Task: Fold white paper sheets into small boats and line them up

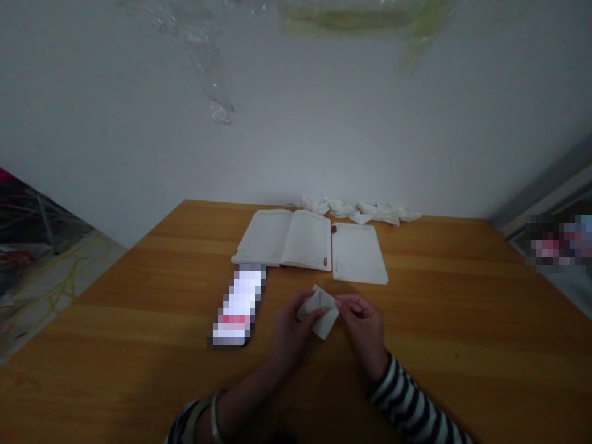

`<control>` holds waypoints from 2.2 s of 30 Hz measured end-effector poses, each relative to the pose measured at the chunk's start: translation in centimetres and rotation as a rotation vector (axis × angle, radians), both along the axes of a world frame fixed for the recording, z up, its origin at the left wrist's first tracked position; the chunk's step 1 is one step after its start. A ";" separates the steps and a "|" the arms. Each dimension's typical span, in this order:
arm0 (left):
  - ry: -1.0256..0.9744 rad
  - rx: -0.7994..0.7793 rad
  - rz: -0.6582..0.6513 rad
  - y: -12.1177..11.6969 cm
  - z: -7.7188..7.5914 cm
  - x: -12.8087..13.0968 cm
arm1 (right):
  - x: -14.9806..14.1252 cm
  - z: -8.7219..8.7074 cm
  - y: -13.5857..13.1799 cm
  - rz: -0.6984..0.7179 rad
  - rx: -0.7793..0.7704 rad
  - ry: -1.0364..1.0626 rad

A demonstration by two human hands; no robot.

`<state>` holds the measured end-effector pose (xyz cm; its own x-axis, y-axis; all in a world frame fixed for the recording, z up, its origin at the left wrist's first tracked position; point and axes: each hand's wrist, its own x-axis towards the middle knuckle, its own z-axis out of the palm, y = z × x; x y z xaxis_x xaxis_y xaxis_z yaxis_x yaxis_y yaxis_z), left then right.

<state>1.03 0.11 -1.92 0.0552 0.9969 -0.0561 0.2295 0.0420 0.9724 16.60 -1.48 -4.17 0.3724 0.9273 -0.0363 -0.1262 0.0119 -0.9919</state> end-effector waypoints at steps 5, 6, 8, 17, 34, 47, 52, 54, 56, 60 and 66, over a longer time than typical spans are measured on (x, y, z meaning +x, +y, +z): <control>0.095 -0.004 -0.042 0.3 0.8 -0.5 | 0.3 0.1 0.0 0.097 0.003 0.004; 0.090 -0.006 -0.046 0.4 0.9 -0.6 | 0.3 0.1 0.1 0.125 -0.001 0.001; 0.075 -0.012 -0.057 0.4 1.1 -0.8 | 0.3 0.0 0.2 0.163 -0.010 -0.004; -0.024 -0.016 -0.039 0.0 0.5 -0.3 | -1.0 0.1 -0.3 0.081 0.005 0.041; 0.171 0.020 -0.300 0.4 -0.4 -0.7 | 0.2 0.3 0.7 0.267 -0.129 0.142; -0.052 -0.132 -0.322 1.0 -0.9 -0.7 | -0.1 0.3 0.3 0.231 -0.138 0.155; -0.144 -0.210 -0.350 0.9 -1.1 -0.6 | 0.3 0.1 0.3 0.254 -0.092 0.084; -0.120 -0.128 -0.351 0.8 -1.1 -0.7 | 0.4 -0.1 0.4 0.265 -0.063 0.049; -0.069 -0.033 -0.336 0.7 -1.1 -0.7 | 0.4 -0.1 0.4 0.258 -0.017 0.017; 0.058 -0.023 -0.304 0.4 -1.0 -0.7 | 0.1 -0.1 0.0 0.282 0.018 0.012; 0.072 0.036 -0.292 0.7 -0.7 -0.9 | -0.6 0.3 -0.8 0.296 0.013 -0.108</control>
